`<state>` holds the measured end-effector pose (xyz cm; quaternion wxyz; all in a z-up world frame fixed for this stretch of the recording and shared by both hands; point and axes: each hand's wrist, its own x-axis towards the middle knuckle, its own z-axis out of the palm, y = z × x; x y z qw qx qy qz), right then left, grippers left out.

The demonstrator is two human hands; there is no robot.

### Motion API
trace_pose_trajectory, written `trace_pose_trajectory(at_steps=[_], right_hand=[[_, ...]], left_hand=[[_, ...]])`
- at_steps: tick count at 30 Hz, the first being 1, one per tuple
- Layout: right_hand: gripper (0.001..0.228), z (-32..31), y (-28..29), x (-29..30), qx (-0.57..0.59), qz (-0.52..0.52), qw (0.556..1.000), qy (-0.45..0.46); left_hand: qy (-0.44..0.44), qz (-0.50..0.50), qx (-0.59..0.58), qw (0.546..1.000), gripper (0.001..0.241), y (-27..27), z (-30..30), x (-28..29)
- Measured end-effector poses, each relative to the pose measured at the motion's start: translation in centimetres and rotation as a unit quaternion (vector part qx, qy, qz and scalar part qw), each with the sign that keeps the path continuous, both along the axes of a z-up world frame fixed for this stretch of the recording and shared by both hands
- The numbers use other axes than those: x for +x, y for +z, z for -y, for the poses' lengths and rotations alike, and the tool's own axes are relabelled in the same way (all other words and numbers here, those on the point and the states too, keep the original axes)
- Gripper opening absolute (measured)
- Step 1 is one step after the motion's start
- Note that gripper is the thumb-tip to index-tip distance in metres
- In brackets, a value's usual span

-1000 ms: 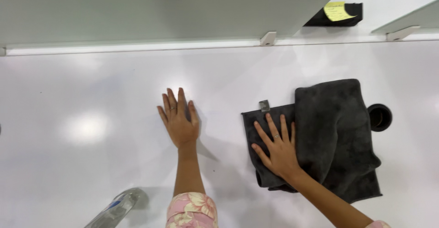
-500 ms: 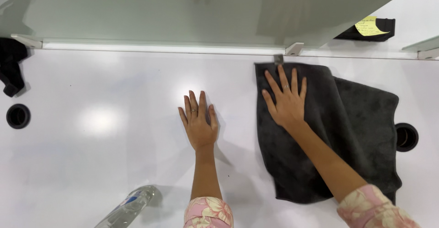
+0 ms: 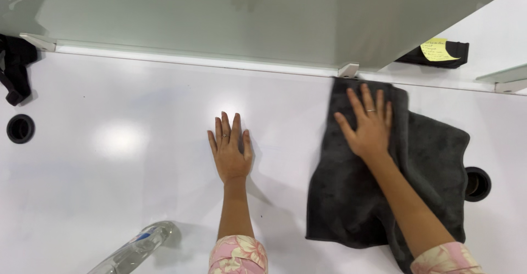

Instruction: The person cleans a white desk by using a spray bottle and a grey cloth, wipes the surface, and attaches a yellow sticky note to a divider.

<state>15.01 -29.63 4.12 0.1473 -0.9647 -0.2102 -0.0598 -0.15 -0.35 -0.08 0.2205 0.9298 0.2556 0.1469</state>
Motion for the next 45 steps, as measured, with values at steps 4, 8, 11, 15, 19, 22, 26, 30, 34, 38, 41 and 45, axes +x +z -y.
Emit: trace_pose_trajectory(at_steps=[4, 8, 11, 15, 19, 22, 26, 30, 34, 38, 41, 45], right_hand=[[0.069, 5.0, 0.5, 0.9, -0.003, 0.009, 0.999, -0.031], [0.070, 8.4, 0.9, 2.1, -0.008, 0.002, 0.999, -0.052], [0.068, 8.6, 0.1, 2.6, -0.014, 0.004, 0.998, -0.066], [0.066, 7.2, -0.5, 1.5, -0.040, 0.007, 0.997, -0.070], [0.068, 4.2, -0.7, -2.3, -0.035, -0.012, 0.998, -0.041], [0.069, 2.0, -1.0, -6.4, -0.031, -0.028, 0.999, -0.016], [0.069, 0.9, -0.9, -12.3, -0.050, -0.046, 0.998, 0.018], [0.066, 2.1, -0.7, -19.2, 0.034, -0.091, 0.993, 0.070], [0.064, 3.5, -0.5, -24.5, -0.005, -0.135, 0.989, 0.062], [0.059, 3.0, -0.7, -24.6, 0.030, -0.195, 0.980, -0.003], [0.057, 1.5, -0.8, -22.1, 0.076, -0.155, 0.985, -0.017], [0.058, -0.7, -0.7, -16.0, 0.044, -0.104, 0.993, -0.022]], left_hand=[[-0.001, -0.002, 0.003, 1.000, 0.047, 0.1, 0.0, 0.0], [0.000, -0.005, -0.009, 1.000, 0.047, 0.2, 0.1, 0.0], [-0.002, -0.013, -0.003, 1.000, 0.047, 0.1, -0.1, 0.1], [-0.005, 0.011, -0.019, 1.000, 0.047, 0.2, 0.1, 0.0], [-0.004, 0.018, 0.007, 1.000, 0.046, 0.1, -0.2, -0.3], [-0.007, 0.032, 0.010, 0.999, 0.046, -0.4, 0.1, -0.1], [-0.015, 0.043, 0.036, 0.998, 0.046, -0.7, -0.3, -0.1], [-0.022, 0.036, 0.041, 0.998, 0.046, -0.8, -0.3, -0.1], [-0.021, 0.028, -0.003, 0.999, 0.047, -0.5, -0.2, -0.3], [-0.016, 0.021, 0.005, 1.000, 0.047, -0.2, -0.1, -0.3], [-0.014, 0.021, 0.005, 1.000, 0.047, 0.0, -0.2, 0.0], [-0.015, 0.027, -0.007, 1.000, 0.046, -0.1, -0.1, -0.3]])
